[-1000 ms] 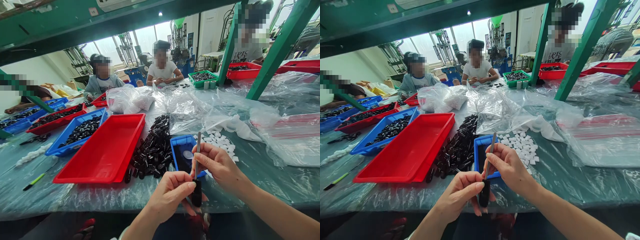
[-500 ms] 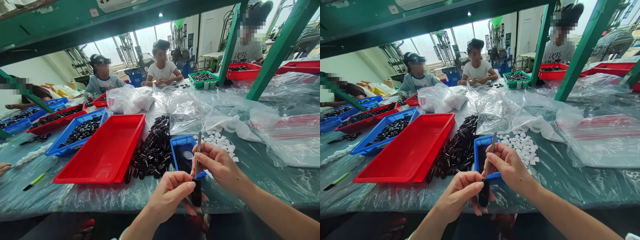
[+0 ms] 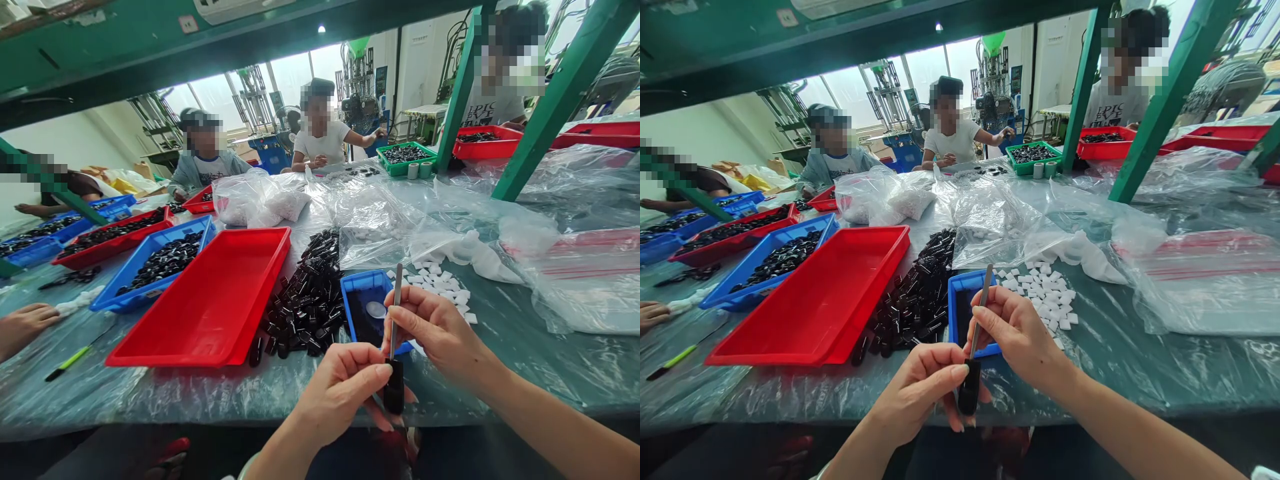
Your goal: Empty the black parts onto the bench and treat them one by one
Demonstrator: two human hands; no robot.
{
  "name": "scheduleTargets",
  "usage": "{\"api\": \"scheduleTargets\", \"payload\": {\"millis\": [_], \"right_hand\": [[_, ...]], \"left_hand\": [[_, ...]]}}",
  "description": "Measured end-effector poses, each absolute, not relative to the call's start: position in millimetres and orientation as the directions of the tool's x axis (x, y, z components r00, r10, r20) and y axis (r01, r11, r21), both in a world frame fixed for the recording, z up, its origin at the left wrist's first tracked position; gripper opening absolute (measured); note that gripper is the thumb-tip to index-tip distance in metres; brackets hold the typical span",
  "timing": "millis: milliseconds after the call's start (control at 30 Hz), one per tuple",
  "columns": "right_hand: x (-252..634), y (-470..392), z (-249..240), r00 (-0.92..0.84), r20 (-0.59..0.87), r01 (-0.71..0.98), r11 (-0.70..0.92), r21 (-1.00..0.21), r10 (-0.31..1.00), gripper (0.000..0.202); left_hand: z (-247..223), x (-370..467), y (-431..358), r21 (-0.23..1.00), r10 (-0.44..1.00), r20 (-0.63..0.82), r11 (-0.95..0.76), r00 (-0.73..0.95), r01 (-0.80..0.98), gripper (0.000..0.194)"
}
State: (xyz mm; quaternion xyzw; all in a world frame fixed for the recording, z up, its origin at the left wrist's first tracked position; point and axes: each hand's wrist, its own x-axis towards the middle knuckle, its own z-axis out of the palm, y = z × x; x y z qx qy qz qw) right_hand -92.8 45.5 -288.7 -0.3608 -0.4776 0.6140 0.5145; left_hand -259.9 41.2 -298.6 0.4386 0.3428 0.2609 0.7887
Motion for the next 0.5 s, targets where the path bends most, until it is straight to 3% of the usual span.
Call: {"api": "scheduleTargets", "payload": {"millis": [500], "right_hand": [[-92.4, 43.6, -287.8, -0.203, 0.036, -0.310, -0.029, -0.950, 0.978, 0.018]], "left_hand": [[-298.5, -260.1, 41.1, 0.877, 0.718, -0.313, 0.470, 0.621, -0.102, 0.028]]}}
